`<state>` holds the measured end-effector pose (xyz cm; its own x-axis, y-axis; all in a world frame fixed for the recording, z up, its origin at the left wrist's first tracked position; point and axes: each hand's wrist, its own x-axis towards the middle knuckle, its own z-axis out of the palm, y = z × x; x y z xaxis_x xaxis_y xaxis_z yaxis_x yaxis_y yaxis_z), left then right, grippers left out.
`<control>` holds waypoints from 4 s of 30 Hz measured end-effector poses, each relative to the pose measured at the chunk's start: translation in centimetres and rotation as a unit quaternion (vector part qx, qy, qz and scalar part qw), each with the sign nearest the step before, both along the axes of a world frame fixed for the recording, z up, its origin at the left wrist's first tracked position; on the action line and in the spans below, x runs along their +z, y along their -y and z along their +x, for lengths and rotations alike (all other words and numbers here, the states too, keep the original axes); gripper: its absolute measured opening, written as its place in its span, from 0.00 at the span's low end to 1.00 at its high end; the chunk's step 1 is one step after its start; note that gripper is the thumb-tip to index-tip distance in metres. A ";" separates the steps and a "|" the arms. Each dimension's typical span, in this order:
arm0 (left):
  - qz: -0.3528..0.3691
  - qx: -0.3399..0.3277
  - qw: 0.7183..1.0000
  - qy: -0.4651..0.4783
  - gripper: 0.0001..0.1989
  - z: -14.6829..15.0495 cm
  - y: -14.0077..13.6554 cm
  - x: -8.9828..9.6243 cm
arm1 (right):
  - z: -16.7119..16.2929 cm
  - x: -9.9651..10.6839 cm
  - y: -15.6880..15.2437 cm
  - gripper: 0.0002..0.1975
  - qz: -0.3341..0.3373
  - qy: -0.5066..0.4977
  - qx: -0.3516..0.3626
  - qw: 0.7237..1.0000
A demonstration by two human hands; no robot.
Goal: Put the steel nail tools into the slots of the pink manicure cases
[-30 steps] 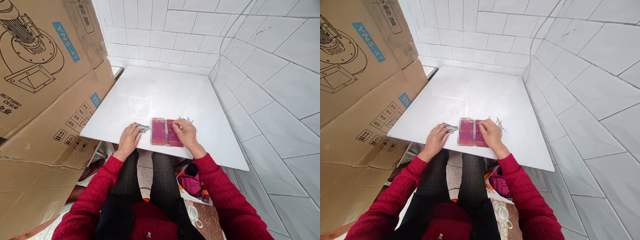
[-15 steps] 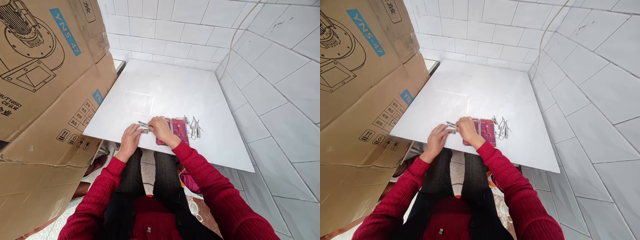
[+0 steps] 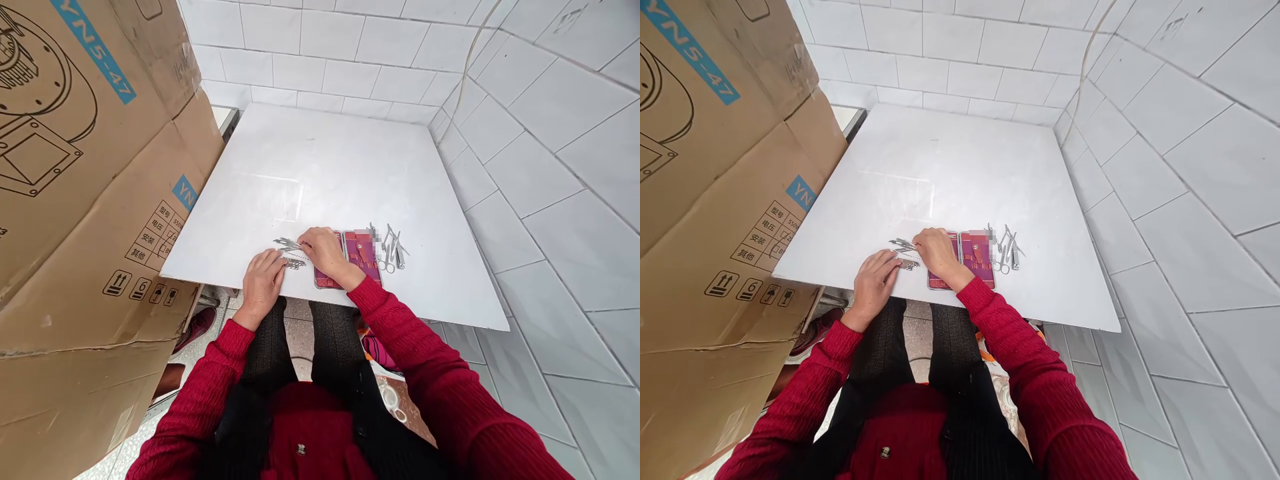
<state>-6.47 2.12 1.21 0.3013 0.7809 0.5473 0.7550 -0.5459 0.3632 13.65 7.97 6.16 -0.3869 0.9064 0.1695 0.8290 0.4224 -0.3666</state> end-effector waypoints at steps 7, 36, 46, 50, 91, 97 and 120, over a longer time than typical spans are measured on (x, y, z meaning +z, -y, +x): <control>0.004 -0.014 1.000 -0.005 0.10 -0.1 0.1 0.2 | 0.4 -0.9 1.2 0.11 0.059 -0.088 -0.004 0.994; -0.031 -0.025 0.999 -0.006 0.14 0.0 0.4 0.1 | 0.5 -3.9 7.9 0.15 0.048 -0.130 -0.050 0.989; -0.014 0.002 1.000 0.018 0.14 0.3 0.4 -0.1 | 0.5 -4.1 8.0 0.14 0.057 -0.145 -0.050 0.986; -0.020 0.012 1.000 0.019 0.16 0.3 0.3 -0.5 | 0.6 -4.0 7.9 0.13 0.052 -0.158 -0.052 0.985; 0.028 0.038 0.999 -0.005 0.15 0.4 0.7 -0.4 | -1.5 2.1 2.1 0.10 -0.020 0.055 -0.010 0.998; 0.025 0.035 0.999 -0.008 0.14 0.5 0.7 -0.3 | -3.7 2.4 0.8 0.10 -0.017 0.171 0.001 0.985; 0.027 0.045 0.998 -0.031 0.15 0.7 0.8 -0.5 | -2.5 2.8 0.7 0.11 -0.086 0.141 -0.054 0.985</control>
<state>-5.75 1.36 0.70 0.2657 0.7761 0.5719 0.8219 -0.4924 0.2864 11.14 7.23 8.98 -0.2974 0.9505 -0.0896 0.9444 0.2791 -0.1740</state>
